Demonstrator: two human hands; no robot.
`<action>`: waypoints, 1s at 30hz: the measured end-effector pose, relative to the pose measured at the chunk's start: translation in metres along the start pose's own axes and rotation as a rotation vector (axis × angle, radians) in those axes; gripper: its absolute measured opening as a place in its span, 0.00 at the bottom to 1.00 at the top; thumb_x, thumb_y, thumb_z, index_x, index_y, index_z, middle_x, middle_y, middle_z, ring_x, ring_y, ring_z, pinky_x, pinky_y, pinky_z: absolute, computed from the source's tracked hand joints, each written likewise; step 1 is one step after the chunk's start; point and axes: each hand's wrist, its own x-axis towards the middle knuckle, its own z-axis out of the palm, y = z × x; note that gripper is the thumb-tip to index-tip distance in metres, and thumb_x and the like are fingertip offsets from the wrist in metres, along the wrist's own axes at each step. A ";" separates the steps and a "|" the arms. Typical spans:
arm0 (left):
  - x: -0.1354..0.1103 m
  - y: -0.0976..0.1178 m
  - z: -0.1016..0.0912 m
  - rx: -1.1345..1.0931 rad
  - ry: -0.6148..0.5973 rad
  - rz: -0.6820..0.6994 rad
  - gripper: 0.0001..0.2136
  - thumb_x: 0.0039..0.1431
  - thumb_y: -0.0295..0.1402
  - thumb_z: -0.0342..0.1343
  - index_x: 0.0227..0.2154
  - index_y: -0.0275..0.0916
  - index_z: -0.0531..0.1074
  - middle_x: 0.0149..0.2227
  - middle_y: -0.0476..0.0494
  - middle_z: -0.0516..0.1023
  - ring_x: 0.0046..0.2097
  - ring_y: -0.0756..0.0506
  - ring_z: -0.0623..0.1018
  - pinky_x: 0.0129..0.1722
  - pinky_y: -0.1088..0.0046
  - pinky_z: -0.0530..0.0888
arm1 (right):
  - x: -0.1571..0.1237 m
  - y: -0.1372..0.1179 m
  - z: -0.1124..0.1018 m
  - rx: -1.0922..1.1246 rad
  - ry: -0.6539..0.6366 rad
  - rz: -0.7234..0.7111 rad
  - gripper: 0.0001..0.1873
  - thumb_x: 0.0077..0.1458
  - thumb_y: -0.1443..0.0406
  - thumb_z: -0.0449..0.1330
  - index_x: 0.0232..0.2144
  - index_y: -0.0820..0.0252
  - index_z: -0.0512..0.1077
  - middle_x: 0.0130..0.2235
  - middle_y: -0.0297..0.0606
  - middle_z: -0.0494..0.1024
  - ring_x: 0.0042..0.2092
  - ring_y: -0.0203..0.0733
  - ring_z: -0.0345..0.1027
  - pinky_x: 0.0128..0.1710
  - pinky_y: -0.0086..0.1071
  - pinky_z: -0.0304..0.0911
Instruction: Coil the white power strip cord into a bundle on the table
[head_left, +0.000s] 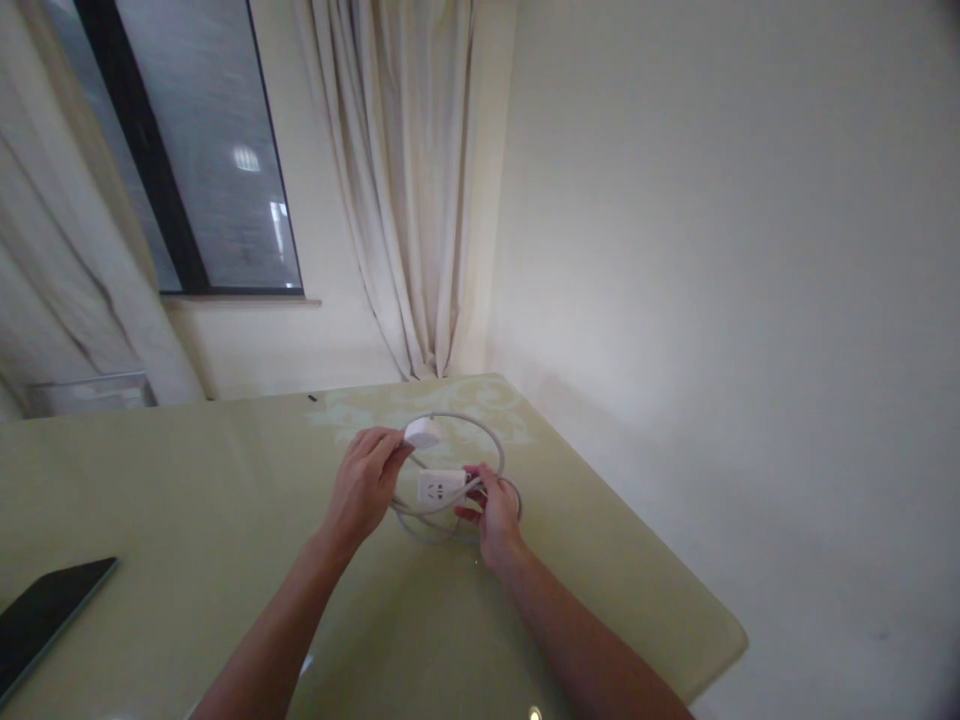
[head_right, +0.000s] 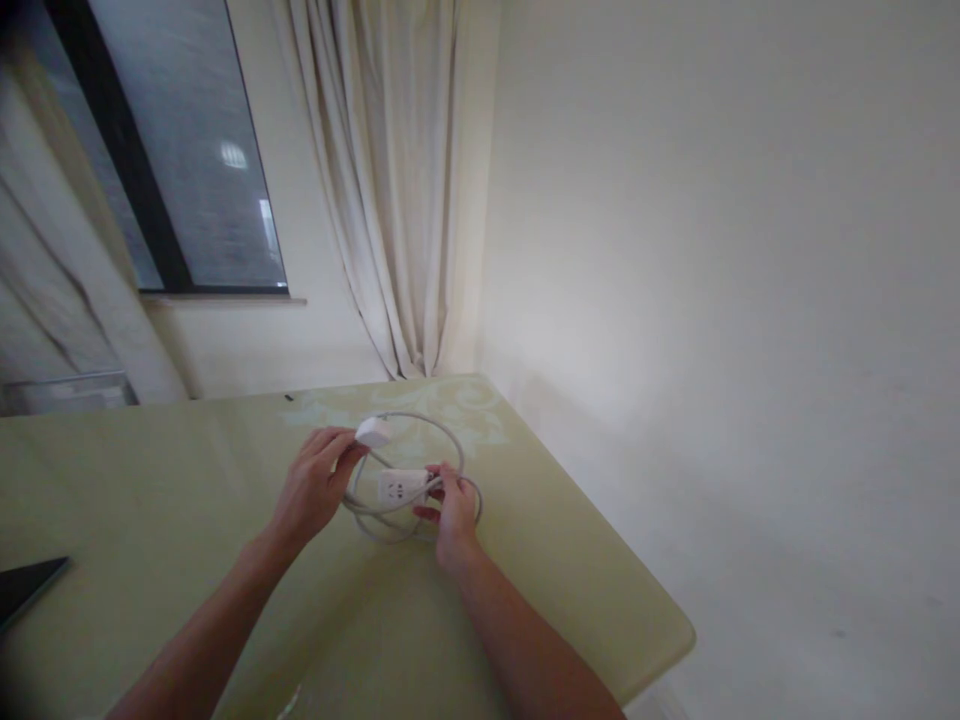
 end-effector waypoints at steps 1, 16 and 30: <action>0.001 0.002 -0.001 -0.030 0.044 -0.075 0.11 0.69 0.40 0.53 0.39 0.41 0.78 0.40 0.39 0.82 0.44 0.40 0.78 0.47 0.63 0.73 | 0.001 0.000 0.000 -0.001 0.020 0.013 0.23 0.42 0.47 0.71 0.31 0.61 0.80 0.36 0.42 0.80 0.34 0.42 0.73 0.21 0.29 0.68; 0.026 0.003 -0.035 -0.626 0.593 -0.641 0.11 0.62 0.43 0.60 0.35 0.42 0.68 0.26 0.49 0.81 0.30 0.47 0.81 0.33 0.73 0.74 | -0.023 -0.014 0.019 0.157 -0.220 0.101 0.21 0.41 0.51 0.76 0.33 0.58 0.81 0.38 0.38 0.80 0.36 0.39 0.71 0.24 0.27 0.60; 0.023 -0.014 -0.037 -0.852 0.587 -0.806 0.08 0.66 0.38 0.56 0.37 0.44 0.63 0.25 0.58 0.71 0.23 0.49 0.79 0.29 0.72 0.79 | -0.008 -0.011 0.016 0.091 -0.131 -0.107 0.17 0.40 0.55 0.76 0.33 0.56 0.82 0.37 0.37 0.82 0.34 0.36 0.69 0.29 0.27 0.57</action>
